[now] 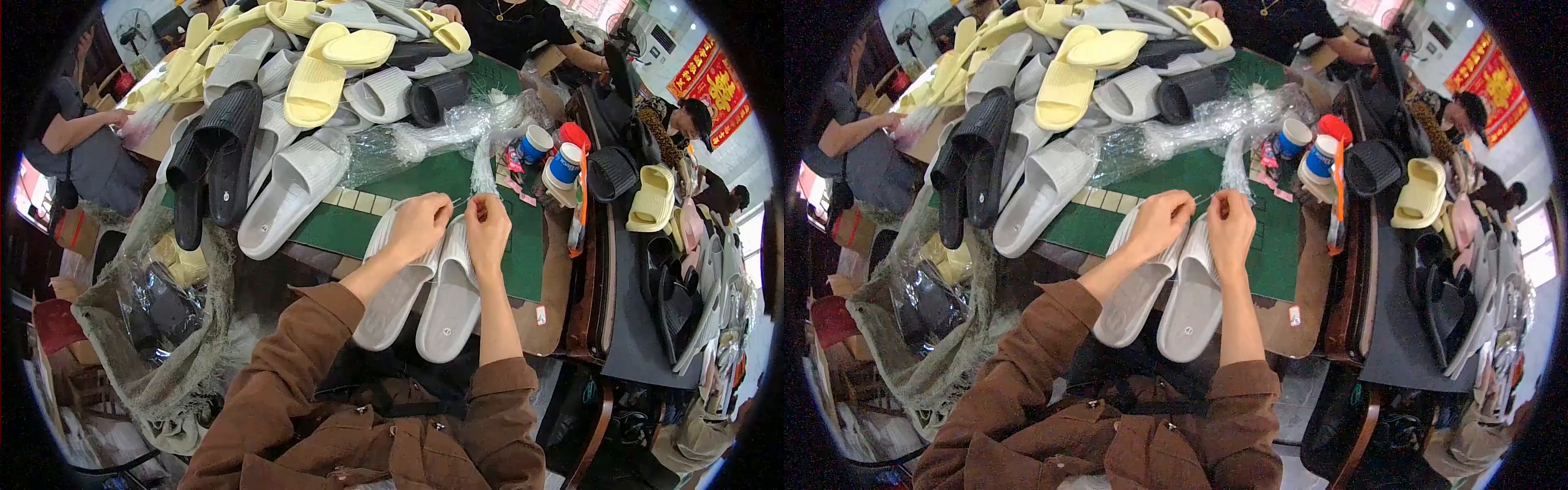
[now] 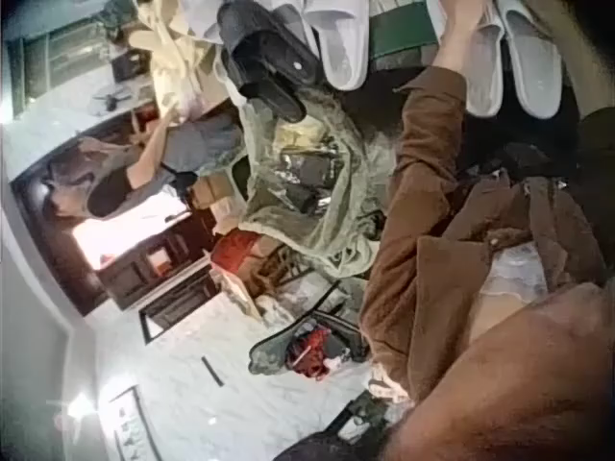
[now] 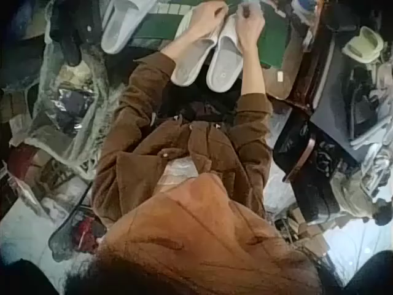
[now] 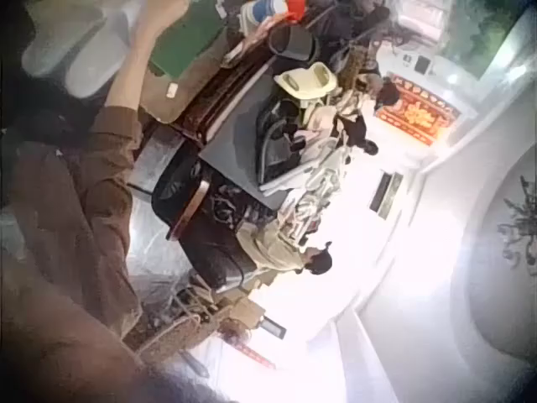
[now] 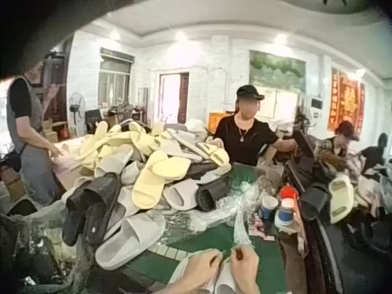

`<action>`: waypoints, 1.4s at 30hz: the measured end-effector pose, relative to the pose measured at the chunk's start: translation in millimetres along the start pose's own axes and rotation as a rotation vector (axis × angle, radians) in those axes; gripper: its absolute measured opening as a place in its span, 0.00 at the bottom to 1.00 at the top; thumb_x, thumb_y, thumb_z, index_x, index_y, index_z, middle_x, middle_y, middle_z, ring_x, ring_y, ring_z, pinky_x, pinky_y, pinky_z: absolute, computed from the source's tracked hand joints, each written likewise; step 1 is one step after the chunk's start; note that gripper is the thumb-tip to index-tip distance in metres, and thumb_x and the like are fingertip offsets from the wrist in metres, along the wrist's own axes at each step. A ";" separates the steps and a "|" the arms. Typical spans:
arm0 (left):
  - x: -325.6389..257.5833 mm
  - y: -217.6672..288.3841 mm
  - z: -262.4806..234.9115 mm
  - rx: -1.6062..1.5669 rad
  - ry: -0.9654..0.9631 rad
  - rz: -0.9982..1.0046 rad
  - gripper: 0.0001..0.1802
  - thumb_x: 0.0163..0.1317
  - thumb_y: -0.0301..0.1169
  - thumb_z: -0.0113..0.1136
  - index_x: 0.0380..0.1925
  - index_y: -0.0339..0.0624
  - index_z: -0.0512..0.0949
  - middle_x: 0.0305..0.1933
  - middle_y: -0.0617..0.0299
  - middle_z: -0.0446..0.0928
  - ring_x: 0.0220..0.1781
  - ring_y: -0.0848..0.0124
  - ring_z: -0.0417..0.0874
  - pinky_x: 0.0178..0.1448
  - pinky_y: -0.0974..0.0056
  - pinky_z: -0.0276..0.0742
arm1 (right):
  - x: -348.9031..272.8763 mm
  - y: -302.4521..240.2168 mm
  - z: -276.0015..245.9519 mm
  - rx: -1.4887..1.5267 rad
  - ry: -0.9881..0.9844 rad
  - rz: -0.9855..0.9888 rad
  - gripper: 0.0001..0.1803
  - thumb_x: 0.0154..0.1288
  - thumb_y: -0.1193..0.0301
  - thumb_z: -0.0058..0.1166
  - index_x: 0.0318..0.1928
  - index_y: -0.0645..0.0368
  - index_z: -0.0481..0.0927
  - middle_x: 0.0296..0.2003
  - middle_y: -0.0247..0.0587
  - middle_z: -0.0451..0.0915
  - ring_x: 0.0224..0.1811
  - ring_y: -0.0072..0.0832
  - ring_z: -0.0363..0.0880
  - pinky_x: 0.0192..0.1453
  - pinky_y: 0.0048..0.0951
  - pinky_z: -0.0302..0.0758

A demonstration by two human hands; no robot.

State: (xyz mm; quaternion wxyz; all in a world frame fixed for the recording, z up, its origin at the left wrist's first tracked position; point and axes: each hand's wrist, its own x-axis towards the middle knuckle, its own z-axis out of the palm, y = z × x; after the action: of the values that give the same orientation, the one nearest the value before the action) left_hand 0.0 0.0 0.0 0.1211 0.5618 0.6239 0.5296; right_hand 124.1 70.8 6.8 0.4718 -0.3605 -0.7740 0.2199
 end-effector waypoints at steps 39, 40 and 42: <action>-1.8 -0.7 3.1 0.097 -0.022 -0.042 0.09 0.59 0.33 0.53 0.27 0.39 0.75 0.28 0.49 0.78 0.31 0.48 0.79 0.34 0.49 0.72 | -4.0 -5.9 0.6 0.119 -0.152 -0.021 0.03 0.55 0.80 0.57 0.31 0.65 0.77 0.26 0.44 0.76 0.25 0.31 0.76 0.31 0.29 0.73; -1.5 0.7 4.5 0.110 -0.018 -0.040 0.10 0.61 0.33 0.53 0.27 0.38 0.75 0.27 0.49 0.78 0.32 0.49 0.79 0.34 0.51 0.72 | -3.2 -5.6 -0.6 0.105 -0.126 -0.032 0.03 0.55 0.80 0.57 0.31 0.65 0.77 0.26 0.44 0.76 0.25 0.31 0.76 0.31 0.29 0.73; -0.7 1.8 4.4 0.123 -0.014 -0.038 0.11 0.63 0.34 0.52 0.28 0.37 0.74 0.27 0.49 0.77 0.32 0.50 0.79 0.34 0.52 0.71 | -3.2 -5.1 -1.0 0.091 -0.100 -0.043 0.03 0.55 0.80 0.57 0.32 0.64 0.77 0.26 0.44 0.76 0.24 0.31 0.76 0.30 0.28 0.72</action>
State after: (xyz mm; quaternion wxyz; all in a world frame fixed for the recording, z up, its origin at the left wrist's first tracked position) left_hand 4.5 1.4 -0.7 0.1005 0.5599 0.6650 0.4840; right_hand 124.2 65.0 8.9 0.4532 -0.3106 -0.7934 0.2622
